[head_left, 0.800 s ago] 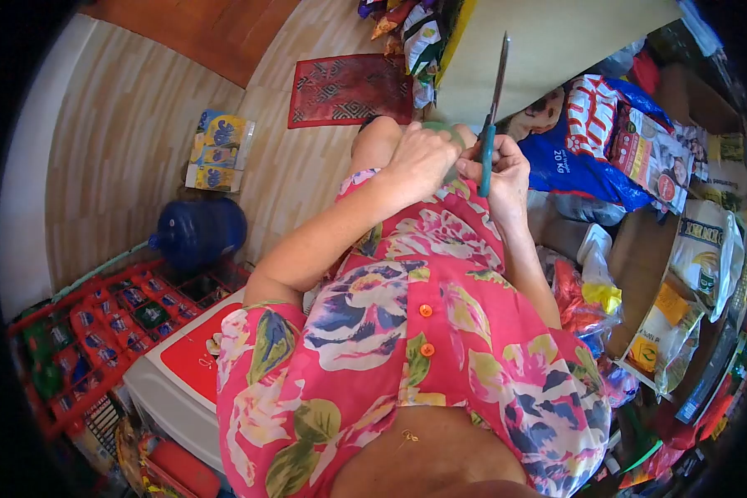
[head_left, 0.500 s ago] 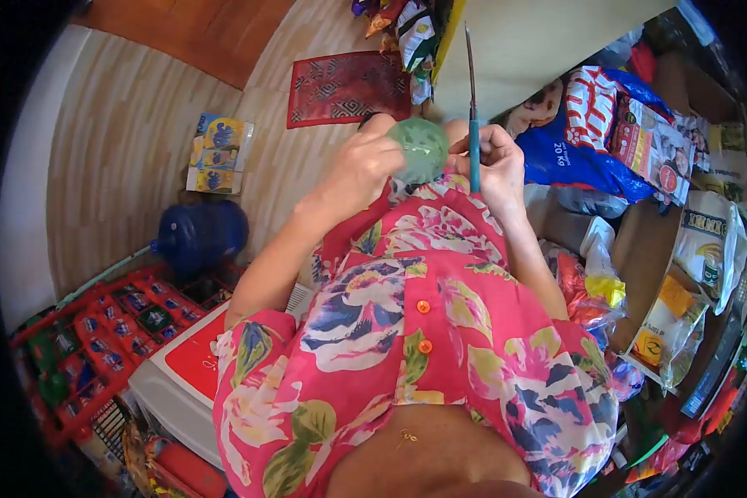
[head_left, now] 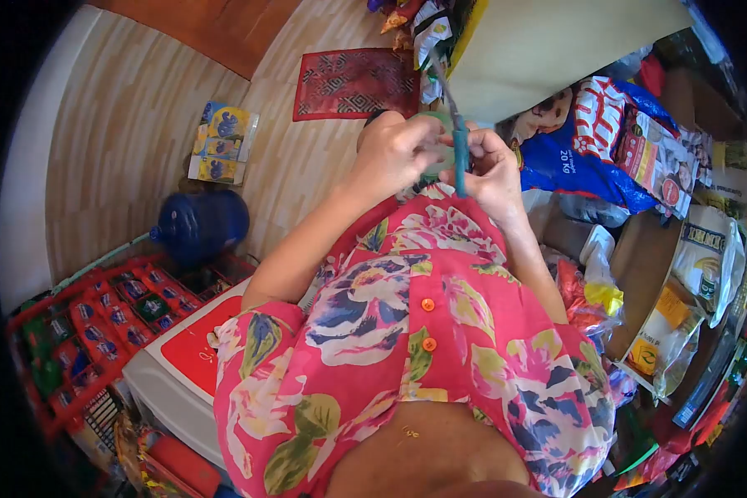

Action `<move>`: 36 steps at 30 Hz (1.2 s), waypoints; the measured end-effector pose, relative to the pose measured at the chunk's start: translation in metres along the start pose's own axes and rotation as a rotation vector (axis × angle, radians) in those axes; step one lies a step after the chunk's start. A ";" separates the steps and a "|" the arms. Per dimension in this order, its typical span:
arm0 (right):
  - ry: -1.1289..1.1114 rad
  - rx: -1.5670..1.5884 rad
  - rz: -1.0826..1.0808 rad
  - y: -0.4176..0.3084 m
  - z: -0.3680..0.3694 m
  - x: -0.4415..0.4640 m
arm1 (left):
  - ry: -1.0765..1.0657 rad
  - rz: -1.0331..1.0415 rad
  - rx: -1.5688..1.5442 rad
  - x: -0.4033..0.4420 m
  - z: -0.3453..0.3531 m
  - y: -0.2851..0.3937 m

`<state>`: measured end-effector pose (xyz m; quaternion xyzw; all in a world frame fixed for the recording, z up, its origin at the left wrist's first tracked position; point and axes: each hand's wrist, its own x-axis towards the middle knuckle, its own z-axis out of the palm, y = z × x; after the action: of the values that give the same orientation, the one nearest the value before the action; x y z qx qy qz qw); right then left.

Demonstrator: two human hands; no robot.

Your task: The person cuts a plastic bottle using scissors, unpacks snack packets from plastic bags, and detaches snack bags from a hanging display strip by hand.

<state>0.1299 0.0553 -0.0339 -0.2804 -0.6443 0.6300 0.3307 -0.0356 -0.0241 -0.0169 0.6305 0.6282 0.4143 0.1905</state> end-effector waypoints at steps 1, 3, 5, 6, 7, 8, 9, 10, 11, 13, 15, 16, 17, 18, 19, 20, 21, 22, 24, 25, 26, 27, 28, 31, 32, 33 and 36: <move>0.020 -0.013 -0.004 -0.002 0.003 0.003 | -0.006 0.011 0.002 0.003 0.001 -0.002; 0.102 0.084 0.097 -0.011 0.004 0.008 | -0.019 0.037 -0.002 0.009 0.005 -0.002; 0.145 -0.040 0.088 -0.010 -0.008 0.015 | 0.119 -0.060 -0.246 0.013 0.002 -0.003; 0.158 -0.031 0.096 -0.012 -0.012 0.019 | 0.187 -0.110 -0.364 0.015 -0.002 -0.004; 0.167 -0.021 0.105 -0.014 -0.016 0.021 | 0.162 -0.127 -0.351 0.015 -0.009 -0.008; 0.150 0.037 0.119 -0.017 -0.019 0.022 | 0.140 -0.144 -0.334 0.016 -0.016 -0.014; 0.149 0.038 0.104 -0.017 -0.018 0.023 | 0.119 -0.160 -0.315 0.017 -0.023 -0.016; 0.148 0.040 0.088 -0.017 -0.017 0.024 | 0.077 -0.199 -0.280 0.017 -0.027 -0.014; 0.148 0.042 0.072 -0.017 -0.016 0.025 | 0.093 -0.153 -0.270 0.018 -0.028 -0.014; 0.120 0.068 0.045 -0.021 -0.009 0.027 | 0.119 -0.063 -0.254 0.022 -0.024 -0.012; 0.088 0.039 0.045 -0.019 0.000 0.028 | 0.076 -0.026 -0.304 0.026 -0.016 -0.007; 0.068 -0.004 0.053 -0.014 0.003 0.030 | 0.056 -0.005 -0.330 0.028 -0.012 -0.006; 0.047 -0.047 0.061 -0.012 0.007 0.031 | 0.055 -0.023 -0.354 0.028 -0.011 -0.004; 0.100 -0.086 -0.008 -0.016 0.012 0.031 | 0.057 -0.036 -0.378 0.028 -0.011 -0.002; 0.117 -0.071 0.004 -0.018 0.011 0.031 | 0.060 -0.050 -0.402 0.029 -0.011 -0.001; 0.134 -0.055 0.015 -0.019 0.008 0.031 | 0.078 -0.088 -0.399 0.029 -0.013 -0.003; 0.149 -0.038 0.027 -0.019 0.005 0.032 | 0.095 -0.127 -0.395 0.028 -0.017 -0.005; 0.119 0.043 0.033 -0.020 -0.002 0.033 | 0.113 -0.166 -0.391 0.027 -0.021 -0.007; 0.078 0.090 0.049 -0.023 -0.009 0.033 | 0.076 -0.014 -0.158 0.025 -0.027 -0.006; 0.059 0.113 0.053 -0.026 -0.010 0.033 | 0.058 0.064 -0.040 0.025 -0.030 -0.004; 0.062 0.108 0.042 -0.030 -0.010 0.031 | 0.104 0.106 0.018 0.023 -0.026 0.003; 0.087 0.132 0.043 -0.032 -0.010 0.029 | 0.149 0.147 0.077 0.020 -0.019 0.014; 0.112 0.155 0.044 -0.032 -0.010 0.028 | 0.194 0.186 0.135 0.016 -0.013 0.023; 0.168 0.190 0.049 -0.037 -0.009 0.023 | 0.024 0.310 0.273 0.007 0.000 0.034; 0.184 0.177 0.046 -0.036 -0.008 0.022 | -0.016 0.299 0.262 0.002 0.017 0.021; 0.201 0.164 0.031 -0.035 -0.009 0.022 | -0.096 0.286 0.345 -0.003 0.025 0.011; 0.219 -0.186 -0.117 0.001 -0.034 0.020 | -0.175 0.288 0.486 0.006 0.022 0.010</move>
<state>0.1437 0.0924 -0.0340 -0.3390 -0.6753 0.5127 0.4077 -0.0133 -0.0138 -0.0202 0.7737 0.5942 0.2183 0.0266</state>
